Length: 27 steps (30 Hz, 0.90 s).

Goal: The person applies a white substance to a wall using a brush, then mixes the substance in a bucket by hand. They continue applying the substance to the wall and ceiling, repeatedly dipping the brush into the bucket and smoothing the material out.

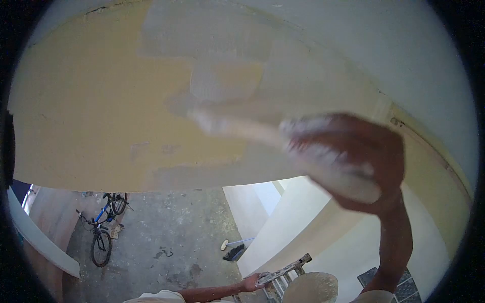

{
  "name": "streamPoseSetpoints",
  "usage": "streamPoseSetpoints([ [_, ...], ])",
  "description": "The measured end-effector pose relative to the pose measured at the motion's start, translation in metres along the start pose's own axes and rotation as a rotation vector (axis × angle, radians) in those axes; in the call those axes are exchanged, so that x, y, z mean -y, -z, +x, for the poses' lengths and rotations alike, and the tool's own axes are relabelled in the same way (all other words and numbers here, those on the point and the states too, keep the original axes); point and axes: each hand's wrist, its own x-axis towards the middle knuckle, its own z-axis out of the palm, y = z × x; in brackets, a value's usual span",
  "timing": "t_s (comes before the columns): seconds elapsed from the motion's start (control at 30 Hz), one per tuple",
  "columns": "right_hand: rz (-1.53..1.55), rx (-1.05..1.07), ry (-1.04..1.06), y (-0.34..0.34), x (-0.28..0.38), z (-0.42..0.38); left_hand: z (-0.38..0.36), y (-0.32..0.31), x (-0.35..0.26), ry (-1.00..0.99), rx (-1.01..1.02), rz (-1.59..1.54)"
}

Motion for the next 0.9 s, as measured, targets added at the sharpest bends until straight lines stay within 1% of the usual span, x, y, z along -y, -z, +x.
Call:
streamPoseSetpoints([
  [0.03,0.058,0.046,-0.002,-0.007,-0.002,-0.01,0.0,0.0,0.0,0.003,0.001,-0.004],
  [0.07,-0.001,0.108,-0.086,-0.014,0.004,-0.015,-0.001,0.002,-0.007,-0.003,-0.007,0.005],
  [0.1,0.028,0.161,-0.08,-0.02,0.005,-0.017,-0.002,0.002,-0.01,-0.008,-0.014,0.015],
  [0.13,0.063,0.145,-0.13,-0.029,0.008,-0.017,-0.002,0.001,0.003,-0.048,0.007,0.003],
  [0.17,0.097,0.127,-0.18,-0.038,0.008,-0.021,-0.002,0.002,0.001,-0.047,0.007,0.005],
  [0.2,0.096,0.124,-0.179,-0.044,0.003,-0.024,-0.002,0.003,-0.001,-0.033,0.004,0.025],
  [0.27,0.167,0.149,-0.342,-0.052,-0.004,-0.029,-0.002,0.002,-0.004,-0.021,0.001,0.047],
  [0.3,0.165,0.145,-0.34,-0.051,-0.007,-0.026,-0.002,0.0,-0.005,-0.018,-0.021,0.038],
  [0.37,-0.005,-0.014,-0.132,-0.046,-0.02,-0.01,-0.001,-0.001,-0.001,-0.015,-0.042,0.031],
  [0.43,-0.175,-0.089,-0.311,-0.037,-0.045,-0.008,-0.001,-0.001,0.013,-0.014,0.014,0.032],
  [0.53,-0.162,-0.103,-0.307,-0.013,-0.051,0.026,-0.002,0.006,-0.003,0.026,0.059,0.039],
  [0.57,-0.124,-0.147,-0.288,-0.008,-0.052,0.032,-0.002,0.003,-0.001,0.03,0.067,0.041],
  [0.6,-0.087,-0.193,-0.271,-0.003,-0.052,0.036,-0.001,-0.001,0.002,-0.025,-0.003,0.028],
  [0.63,-0.09,-0.197,-0.28,0.002,-0.049,0.041,-0.001,-0.004,0.006,-0.08,-0.074,0.01],
  [0.7,-0.237,-0.353,-0.433,0.014,-0.044,0.051,-0.002,-0.004,0.008,-0.03,-0.029,0.004],
  [0.73,-0.189,-0.389,-0.444,0.02,-0.045,0.054,-0.001,-0.002,0.008,0.011,0.008,0.003],
  [0.77,-0.19,-0.391,-0.446,0.024,-0.04,0.058,0.0,-0.003,0.011,0.013,0.01,0.004],
  [0.83,0.123,-0.478,-0.307,0.029,-0.03,0.063,-0.001,-0.005,0.015,0.032,0.01,-0.05],
  [0.87,0.118,-0.478,-0.305,0.027,-0.03,0.06,-0.001,-0.003,0.013,0.028,0.013,-0.049],
  [0.9,-0.075,-0.498,-0.278,0.023,-0.034,0.054,-0.001,-0.003,0.011,0.036,0.022,-0.058],
])
